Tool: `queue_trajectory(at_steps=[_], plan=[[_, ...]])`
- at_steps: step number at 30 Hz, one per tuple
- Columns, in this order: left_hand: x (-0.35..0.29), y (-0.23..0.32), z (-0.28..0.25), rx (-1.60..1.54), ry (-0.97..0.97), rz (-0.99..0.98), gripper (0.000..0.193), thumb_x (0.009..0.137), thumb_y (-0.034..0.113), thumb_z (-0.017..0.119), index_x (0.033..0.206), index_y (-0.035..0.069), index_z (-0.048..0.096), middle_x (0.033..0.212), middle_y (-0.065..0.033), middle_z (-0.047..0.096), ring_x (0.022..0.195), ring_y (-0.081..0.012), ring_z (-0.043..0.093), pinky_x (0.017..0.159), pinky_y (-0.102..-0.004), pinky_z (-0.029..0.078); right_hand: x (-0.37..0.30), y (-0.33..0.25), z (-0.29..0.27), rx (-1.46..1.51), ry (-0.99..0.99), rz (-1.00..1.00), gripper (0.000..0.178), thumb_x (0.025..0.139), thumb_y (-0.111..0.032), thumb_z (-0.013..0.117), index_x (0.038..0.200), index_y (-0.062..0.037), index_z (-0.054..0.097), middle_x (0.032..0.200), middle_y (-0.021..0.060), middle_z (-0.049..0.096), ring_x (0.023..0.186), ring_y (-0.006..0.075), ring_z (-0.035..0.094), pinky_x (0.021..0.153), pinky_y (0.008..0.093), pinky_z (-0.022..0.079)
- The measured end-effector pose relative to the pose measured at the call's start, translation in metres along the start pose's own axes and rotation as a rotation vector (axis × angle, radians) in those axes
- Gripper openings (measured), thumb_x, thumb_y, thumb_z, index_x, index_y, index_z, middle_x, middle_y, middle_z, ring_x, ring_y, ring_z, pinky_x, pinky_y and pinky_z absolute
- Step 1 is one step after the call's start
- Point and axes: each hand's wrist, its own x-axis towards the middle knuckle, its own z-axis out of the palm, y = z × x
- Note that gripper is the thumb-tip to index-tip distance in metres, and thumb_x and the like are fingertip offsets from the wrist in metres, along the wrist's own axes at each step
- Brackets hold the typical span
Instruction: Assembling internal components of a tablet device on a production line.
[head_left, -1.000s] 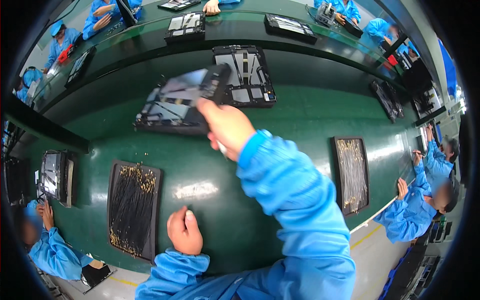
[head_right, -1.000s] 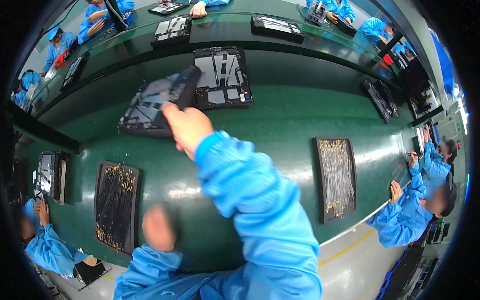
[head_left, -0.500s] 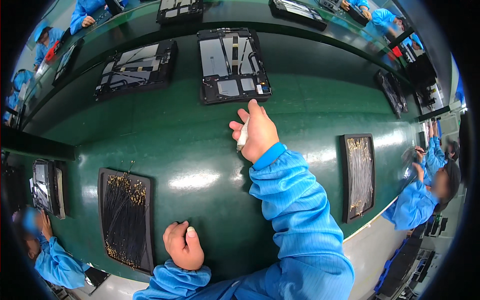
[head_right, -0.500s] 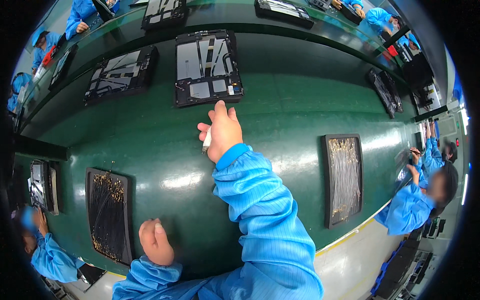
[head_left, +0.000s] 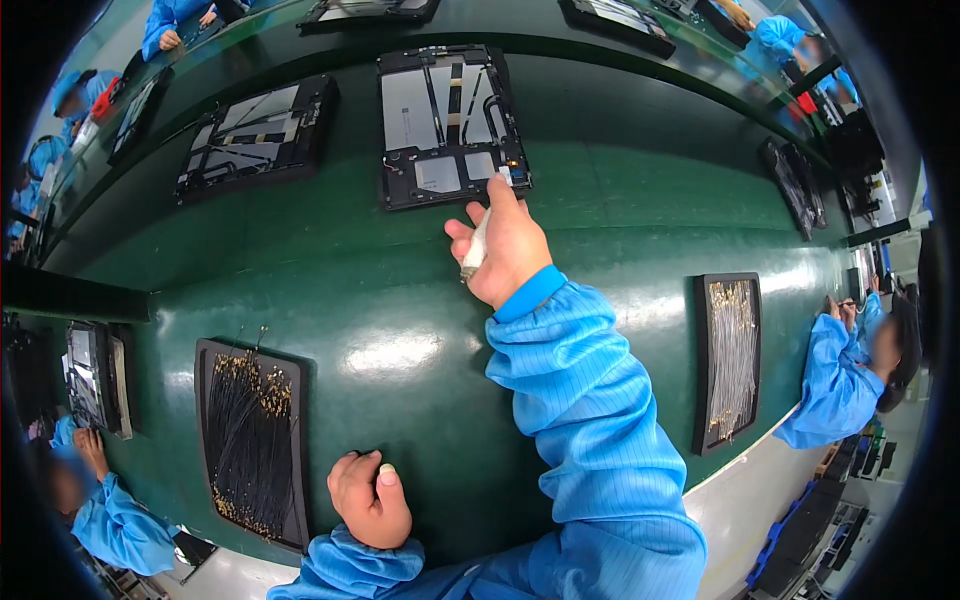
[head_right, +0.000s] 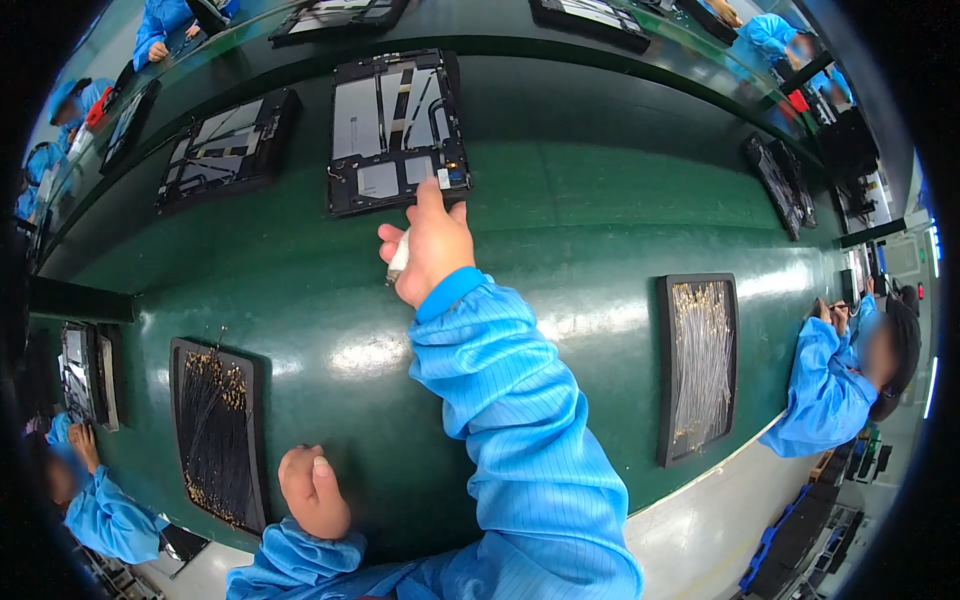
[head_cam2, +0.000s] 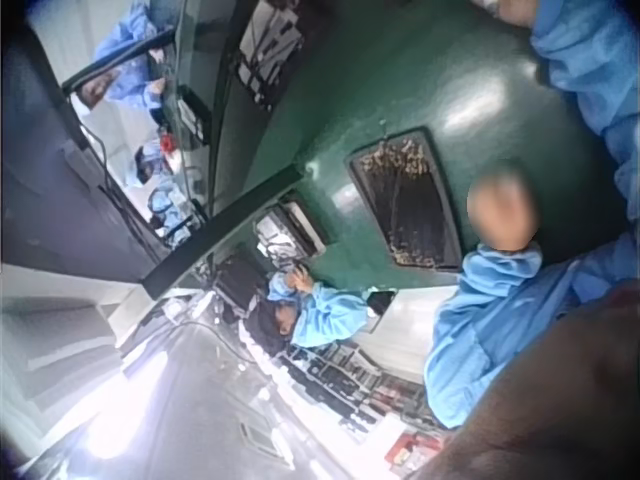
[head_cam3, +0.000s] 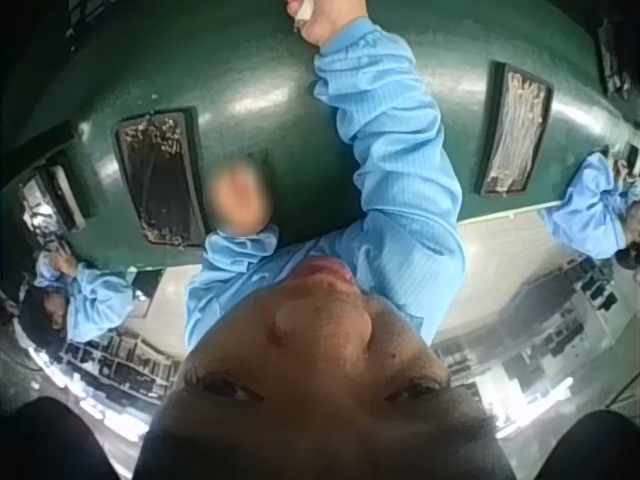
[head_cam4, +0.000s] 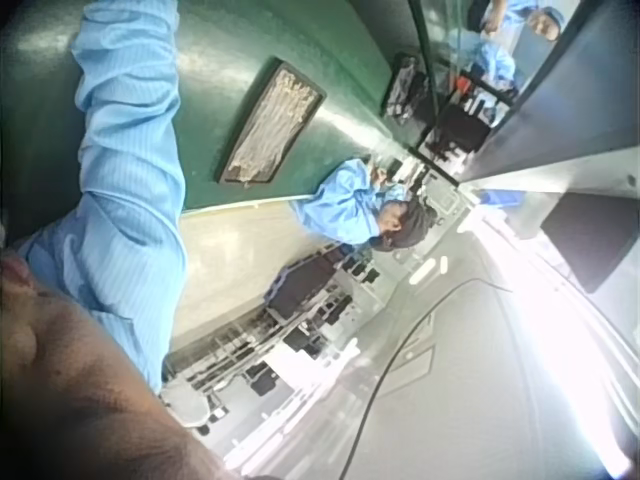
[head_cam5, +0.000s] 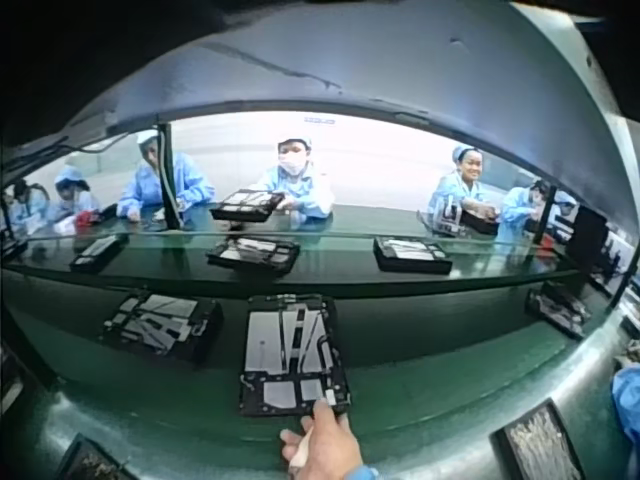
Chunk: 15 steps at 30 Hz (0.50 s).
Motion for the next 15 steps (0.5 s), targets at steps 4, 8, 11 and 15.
queue_trajectory(at_steps=[4, 8, 11, 15], plan=[[0.000, -0.002, 0.002, 0.020, -0.002, -0.006, 0.020, 0.070, 0.015, 0.052, 0.081, -0.001, 0.055, 0.078, -0.0119, 0.055, 0.079, -0.0289, 0.048, 0.073, -0.0356, 0.037, 0.013, 0.009, 0.020, 0.127, 0.093, -0.112, 0.048, 0.075, -0.042, 0.050, 0.106, -0.0097, 0.033, 0.097, 0.0083, 0.041, 0.058, 0.0158, 0.046, 0.044, 0.0279, 0.037], [0.003, -0.001, 0.004, 0.019, 0.026, 0.019, 0.020, 0.068, 0.015, 0.053, 0.080, -0.001, 0.055, 0.078, -0.0120, 0.055, 0.078, -0.0285, 0.048, 0.072, -0.0354, 0.038, 0.027, 0.006, 0.024, 0.164, 0.074, -0.119, 0.047, 0.074, -0.045, 0.050, 0.096, -0.0053, 0.039, 0.087, 0.0056, 0.043, 0.056, 0.0153, 0.044, 0.045, 0.0280, 0.037], [0.001, 0.001, 0.004, 0.027, 0.044, 0.041, 0.020, 0.068, 0.015, 0.053, 0.080, -0.001, 0.055, 0.077, -0.0121, 0.055, 0.077, -0.0283, 0.049, 0.071, -0.0350, 0.038, 0.026, -0.001, 0.022, 0.103, 0.000, -0.011, 0.045, 0.073, -0.045, 0.050, 0.092, -0.0052, 0.042, 0.085, 0.0057, 0.043, 0.056, 0.0154, 0.043, 0.045, 0.0278, 0.037], [-0.002, -0.004, 0.005, -0.004, 0.081, 0.032, 0.020, 0.070, 0.016, 0.052, 0.080, -0.001, 0.055, 0.075, -0.0127, 0.055, 0.074, -0.0291, 0.049, 0.069, -0.0355, 0.038, -0.005, 0.005, 0.004, -0.004, -0.089, 0.062, 0.033, 0.072, -0.043, 0.053, 0.085, -0.0146, 0.045, 0.072, 0.0008, 0.044, 0.053, 0.0150, 0.042, 0.042, 0.0250, 0.034]])
